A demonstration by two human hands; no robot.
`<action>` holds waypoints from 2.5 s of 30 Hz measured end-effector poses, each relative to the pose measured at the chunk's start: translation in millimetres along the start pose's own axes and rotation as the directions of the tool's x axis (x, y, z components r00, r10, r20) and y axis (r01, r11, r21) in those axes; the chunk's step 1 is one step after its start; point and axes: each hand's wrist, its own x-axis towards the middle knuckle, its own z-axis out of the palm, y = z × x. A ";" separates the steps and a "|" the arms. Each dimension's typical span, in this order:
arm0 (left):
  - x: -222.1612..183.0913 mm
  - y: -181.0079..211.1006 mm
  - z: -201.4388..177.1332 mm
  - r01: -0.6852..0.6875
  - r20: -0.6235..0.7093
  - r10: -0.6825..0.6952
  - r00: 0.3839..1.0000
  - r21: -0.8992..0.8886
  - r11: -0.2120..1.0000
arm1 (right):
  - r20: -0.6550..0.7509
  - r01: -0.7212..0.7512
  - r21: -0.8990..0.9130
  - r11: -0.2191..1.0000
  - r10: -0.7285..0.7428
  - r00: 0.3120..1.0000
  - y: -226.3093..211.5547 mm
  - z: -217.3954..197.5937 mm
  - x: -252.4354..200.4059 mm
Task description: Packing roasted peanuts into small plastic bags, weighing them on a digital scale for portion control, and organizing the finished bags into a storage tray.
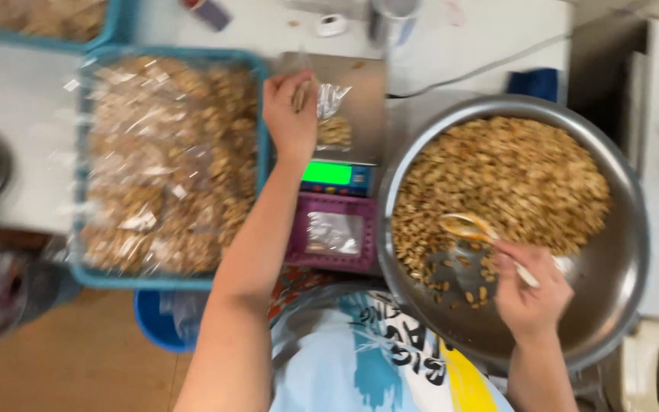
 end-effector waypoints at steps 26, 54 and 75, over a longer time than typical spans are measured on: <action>-132.2 2.3 -283.2 -0.230 -0.274 0.351 0.895 0.389 0.892 | 0.467 -0.215 -0.712 0.669 0.679 0.567 86.6 45.0 7.8; -162.1 -58.0 -80.1 -0.613 0.804 0.219 0.553 0.215 0.760 | 0.358 -0.834 0.340 0.434 0.761 0.541 80.6 56.1 -6.7; -138.6 92.2 -50.3 0.349 0.887 0.059 0.458 -0.241 0.906 | 0.163 -0.600 0.421 0.680 0.594 0.788 -2.6 -5.0 49.5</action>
